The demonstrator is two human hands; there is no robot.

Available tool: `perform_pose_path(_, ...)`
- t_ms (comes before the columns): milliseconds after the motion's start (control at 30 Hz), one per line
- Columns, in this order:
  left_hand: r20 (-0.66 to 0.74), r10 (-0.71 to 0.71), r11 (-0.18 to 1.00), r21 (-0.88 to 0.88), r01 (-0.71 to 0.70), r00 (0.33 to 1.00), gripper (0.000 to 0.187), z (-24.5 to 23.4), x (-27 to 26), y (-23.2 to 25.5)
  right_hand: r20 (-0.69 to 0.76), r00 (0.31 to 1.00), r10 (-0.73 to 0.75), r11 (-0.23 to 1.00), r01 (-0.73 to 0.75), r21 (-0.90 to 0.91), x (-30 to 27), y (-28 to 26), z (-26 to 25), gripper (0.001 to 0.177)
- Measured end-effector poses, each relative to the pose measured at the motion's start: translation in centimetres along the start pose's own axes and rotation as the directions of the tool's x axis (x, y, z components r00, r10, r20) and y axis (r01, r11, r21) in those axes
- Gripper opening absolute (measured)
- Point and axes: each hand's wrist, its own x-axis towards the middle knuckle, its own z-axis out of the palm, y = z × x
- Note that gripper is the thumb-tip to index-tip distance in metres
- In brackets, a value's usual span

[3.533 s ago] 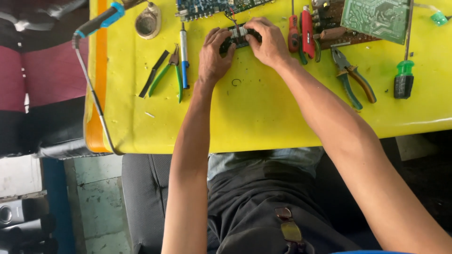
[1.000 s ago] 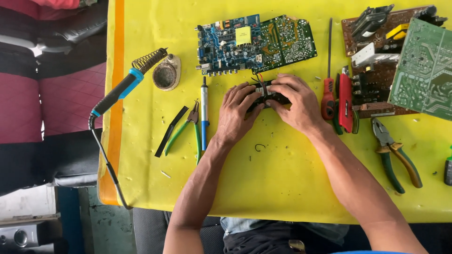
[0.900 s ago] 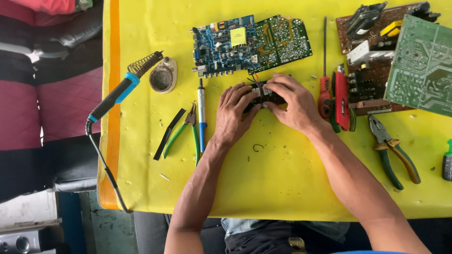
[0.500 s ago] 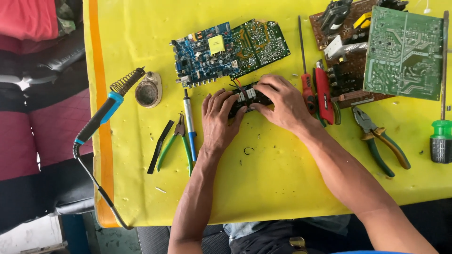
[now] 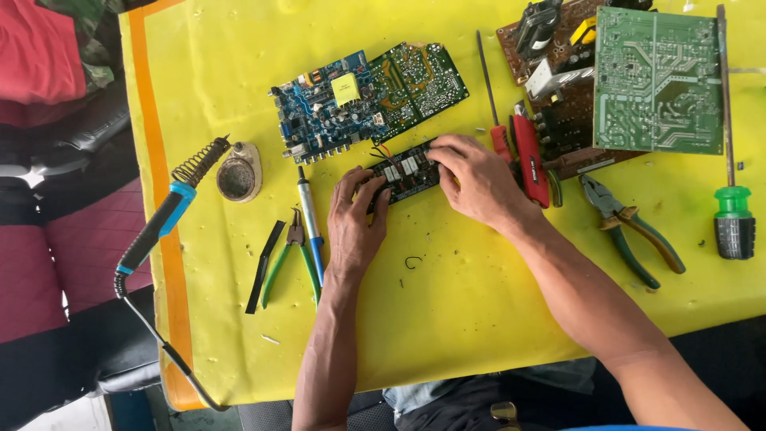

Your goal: The person works on a small circuit board placed on a yellow table, using their hands to manipulate components and wires. They use a red utility knife to scrape or cut a section of the board and handle a soldering iron and pliers during the process.

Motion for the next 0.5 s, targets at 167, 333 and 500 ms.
perform_pose_path(167, 0.015, -0.076, 0.997, 0.011, 0.076, 0.997, 0.027, -0.6, -0.4, -0.2, -0.027, 1.0, 0.003, 0.999, -0.005, -0.053, 0.2, 0.0, -0.5, 0.015)
perform_pose_path(333, 0.044, -0.073, 0.997, 0.023, 0.072, 0.996, 0.027, -0.7, -0.6, -0.3, -0.058, 0.996, 0.06, 0.993, -0.065, -0.097, 0.4, -0.4, 0.0, 0.014)
perform_pose_path(500, 0.03, 0.005, 0.996, 0.094, -0.008, 1.0, 0.035, 0.3, -1.0, -1.7, -0.116, 0.992, 0.044, 0.997, -0.051, -0.062, 0.3, 0.0, 0.5, 0.007)
